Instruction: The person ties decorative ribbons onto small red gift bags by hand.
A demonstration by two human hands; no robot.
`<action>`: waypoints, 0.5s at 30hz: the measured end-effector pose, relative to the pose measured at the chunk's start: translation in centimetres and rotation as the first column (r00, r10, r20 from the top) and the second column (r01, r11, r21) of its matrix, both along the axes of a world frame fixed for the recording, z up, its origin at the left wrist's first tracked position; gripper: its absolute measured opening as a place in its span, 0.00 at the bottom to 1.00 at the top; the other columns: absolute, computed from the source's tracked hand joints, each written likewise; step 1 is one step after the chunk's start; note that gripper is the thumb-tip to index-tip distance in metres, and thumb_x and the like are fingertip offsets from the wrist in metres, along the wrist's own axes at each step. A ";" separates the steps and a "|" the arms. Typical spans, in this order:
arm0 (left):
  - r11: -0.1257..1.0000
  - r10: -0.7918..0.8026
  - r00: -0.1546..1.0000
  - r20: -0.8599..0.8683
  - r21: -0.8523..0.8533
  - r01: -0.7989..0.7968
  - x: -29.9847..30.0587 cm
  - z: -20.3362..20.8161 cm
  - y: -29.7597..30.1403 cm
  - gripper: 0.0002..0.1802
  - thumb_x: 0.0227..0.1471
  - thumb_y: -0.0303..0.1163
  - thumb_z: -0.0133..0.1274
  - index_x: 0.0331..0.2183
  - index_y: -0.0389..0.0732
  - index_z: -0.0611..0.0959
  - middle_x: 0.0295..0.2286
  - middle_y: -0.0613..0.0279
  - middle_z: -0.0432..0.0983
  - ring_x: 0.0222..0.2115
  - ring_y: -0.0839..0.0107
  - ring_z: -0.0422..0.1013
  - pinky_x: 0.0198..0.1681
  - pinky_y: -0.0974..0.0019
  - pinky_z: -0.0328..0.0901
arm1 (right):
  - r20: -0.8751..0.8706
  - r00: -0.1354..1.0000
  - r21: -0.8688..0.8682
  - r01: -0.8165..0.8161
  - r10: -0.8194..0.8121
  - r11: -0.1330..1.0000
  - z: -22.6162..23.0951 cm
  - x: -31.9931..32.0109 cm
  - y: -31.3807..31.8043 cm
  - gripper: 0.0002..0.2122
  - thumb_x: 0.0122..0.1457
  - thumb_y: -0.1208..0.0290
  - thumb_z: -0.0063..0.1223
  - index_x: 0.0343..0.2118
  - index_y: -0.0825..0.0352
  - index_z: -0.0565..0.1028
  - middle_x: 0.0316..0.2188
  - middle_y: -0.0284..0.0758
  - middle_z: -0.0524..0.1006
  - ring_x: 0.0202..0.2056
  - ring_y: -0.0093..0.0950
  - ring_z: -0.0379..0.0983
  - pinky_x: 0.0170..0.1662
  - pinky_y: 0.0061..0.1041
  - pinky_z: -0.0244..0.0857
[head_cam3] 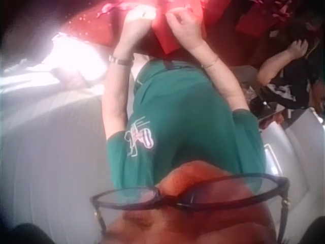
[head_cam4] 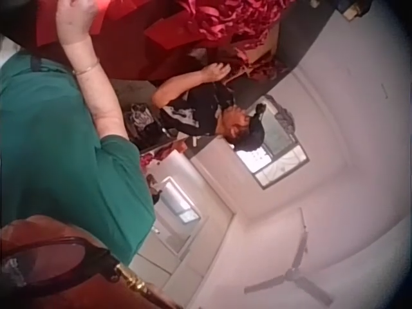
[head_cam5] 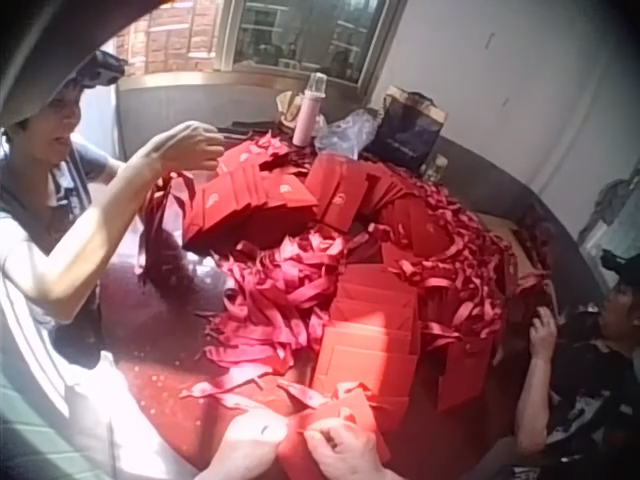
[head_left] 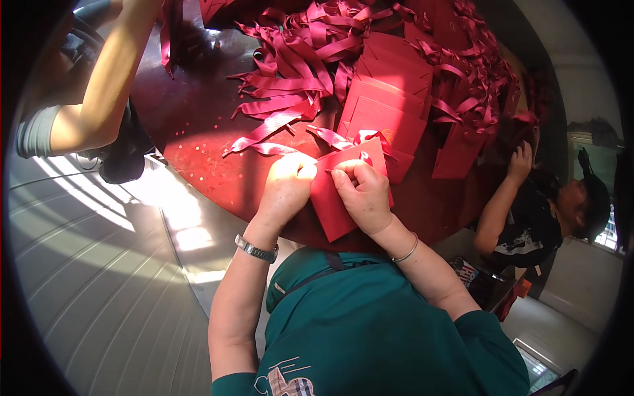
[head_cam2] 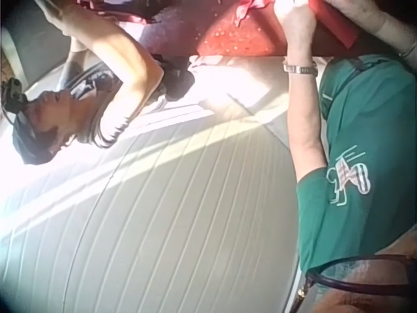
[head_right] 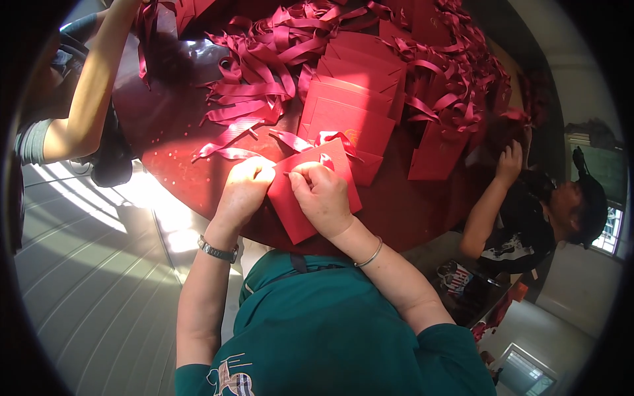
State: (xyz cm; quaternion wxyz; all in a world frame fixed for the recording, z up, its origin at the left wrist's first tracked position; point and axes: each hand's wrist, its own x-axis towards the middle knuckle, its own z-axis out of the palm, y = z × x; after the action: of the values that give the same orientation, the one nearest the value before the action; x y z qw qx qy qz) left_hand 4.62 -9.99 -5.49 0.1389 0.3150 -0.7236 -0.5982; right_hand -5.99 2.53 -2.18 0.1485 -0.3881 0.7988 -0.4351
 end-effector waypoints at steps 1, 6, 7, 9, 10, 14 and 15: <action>1.000 0.017 1.000 0.000 -0.005 -0.017 0.0 -0.3 0.1 0.10 0.51 0.27 0.49 0.32 0.30 0.79 0.29 0.54 0.77 0.31 0.67 0.72 0.38 0.68 0.66 | -0.001 1.000 -0.001 0.000 0.000 1.000 0.2 0.1 0.1 0.04 0.56 0.75 0.57 0.29 0.70 0.75 0.19 0.34 0.75 0.21 0.19 0.70 0.25 0.20 0.65; 0.994 -0.025 0.998 0.053 -0.103 0.030 0.3 -0.4 0.5 0.10 0.51 0.27 0.48 0.31 0.30 0.79 0.26 0.56 0.76 0.28 0.72 0.69 0.35 0.68 0.65 | -0.028 0.999 -0.022 -0.044 0.044 0.999 0.5 0.1 0.2 0.04 0.56 0.75 0.57 0.29 0.70 0.76 0.20 0.34 0.76 0.21 0.19 0.70 0.26 0.20 0.65; 0.996 -0.014 0.997 0.073 -0.085 0.020 0.2 -0.2 0.5 0.10 0.51 0.27 0.48 0.31 0.30 0.79 0.25 0.56 0.75 0.27 0.73 0.68 0.34 0.69 0.64 | -0.028 0.999 -0.024 -0.044 0.043 0.999 0.4 0.1 0.2 0.04 0.56 0.75 0.57 0.29 0.70 0.76 0.20 0.34 0.76 0.21 0.19 0.70 0.26 0.20 0.65; 1.000 0.020 0.997 0.068 -0.009 -0.020 0.1 -0.1 0.5 0.10 0.51 0.27 0.48 0.30 0.30 0.79 0.26 0.55 0.75 0.28 0.72 0.69 0.35 0.68 0.65 | -0.039 0.998 -0.019 -0.056 0.055 0.998 0.4 0.1 0.3 0.04 0.56 0.75 0.57 0.29 0.70 0.76 0.21 0.34 0.76 0.21 0.20 0.70 0.26 0.21 0.65; 0.996 0.054 0.996 0.067 0.070 -0.059 0.0 0.0 0.5 0.10 0.51 0.27 0.48 0.30 0.29 0.79 0.26 0.54 0.76 0.28 0.70 0.70 0.35 0.68 0.65 | -0.039 0.998 -0.021 -0.055 0.054 0.998 0.3 0.1 0.3 0.04 0.56 0.75 0.57 0.29 0.70 0.76 0.21 0.34 0.76 0.21 0.20 0.70 0.26 0.21 0.65; 0.999 0.049 0.998 0.049 0.006 -0.049 0.0 0.8 0.7 0.10 0.50 0.28 0.48 0.30 0.30 0.79 0.28 0.50 0.76 0.29 0.62 0.72 0.37 0.64 0.66 | -0.041 0.998 -0.029 -0.042 0.041 0.999 0.0 0.1 0.3 0.04 0.56 0.75 0.57 0.29 0.71 0.76 0.21 0.35 0.76 0.22 0.20 0.71 0.26 0.21 0.66; 0.995 0.058 0.998 0.022 -0.087 -0.056 0.2 0.5 0.8 0.10 0.50 0.27 0.49 0.30 0.30 0.79 0.28 0.49 0.76 0.30 0.59 0.73 0.38 0.63 0.66 | -0.046 0.998 -0.025 -0.042 0.041 0.999 0.0 0.1 0.3 0.05 0.55 0.75 0.57 0.29 0.71 0.76 0.22 0.35 0.76 0.22 0.20 0.71 0.26 0.22 0.66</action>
State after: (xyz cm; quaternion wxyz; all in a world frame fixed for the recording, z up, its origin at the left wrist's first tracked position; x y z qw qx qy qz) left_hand 4.78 -9.14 -5.00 0.1606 0.3364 -0.7411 -0.5584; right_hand -5.92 2.82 -2.20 0.1340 -0.4163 0.7880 -0.4333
